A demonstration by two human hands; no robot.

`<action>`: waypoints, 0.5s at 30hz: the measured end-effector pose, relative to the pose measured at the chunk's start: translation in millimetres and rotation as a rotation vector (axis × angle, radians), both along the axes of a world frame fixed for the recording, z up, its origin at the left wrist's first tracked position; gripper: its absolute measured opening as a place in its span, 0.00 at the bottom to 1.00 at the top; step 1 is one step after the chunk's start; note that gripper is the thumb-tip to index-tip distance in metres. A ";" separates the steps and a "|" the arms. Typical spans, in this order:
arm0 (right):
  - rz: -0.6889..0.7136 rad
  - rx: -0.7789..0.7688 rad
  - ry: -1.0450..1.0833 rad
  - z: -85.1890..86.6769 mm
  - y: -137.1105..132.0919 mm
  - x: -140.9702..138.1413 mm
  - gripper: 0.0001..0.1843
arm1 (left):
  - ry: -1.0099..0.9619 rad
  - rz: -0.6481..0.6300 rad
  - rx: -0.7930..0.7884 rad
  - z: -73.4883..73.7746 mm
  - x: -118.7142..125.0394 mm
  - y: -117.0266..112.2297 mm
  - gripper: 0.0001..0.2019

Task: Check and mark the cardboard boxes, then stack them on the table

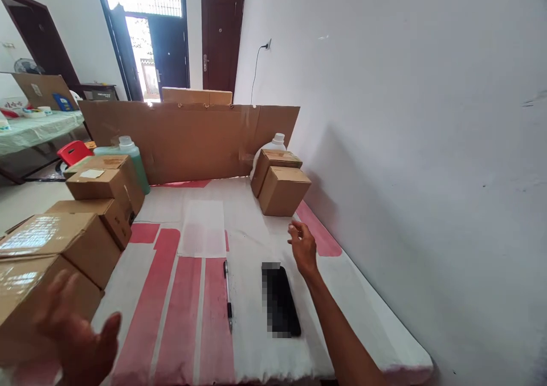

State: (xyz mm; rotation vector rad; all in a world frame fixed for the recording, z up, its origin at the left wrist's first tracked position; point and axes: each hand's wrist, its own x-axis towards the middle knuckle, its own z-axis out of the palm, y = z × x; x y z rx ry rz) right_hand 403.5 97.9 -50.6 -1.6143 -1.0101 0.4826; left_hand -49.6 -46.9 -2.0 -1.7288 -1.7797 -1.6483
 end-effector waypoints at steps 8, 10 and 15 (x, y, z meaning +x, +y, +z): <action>-0.163 0.027 0.071 -3.9 89.0 83.8 0.41 | 0.140 -0.421 -0.026 27.7 144.5 106.0 0.34; -0.165 0.025 0.107 -4.3 115.9 96.2 0.37 | 0.096 -0.558 -0.176 16.7 170.0 128.0 0.33; -0.051 0.027 0.136 -19.3 140.2 101.6 0.23 | -0.111 -0.806 -0.547 -14.0 232.1 209.4 0.34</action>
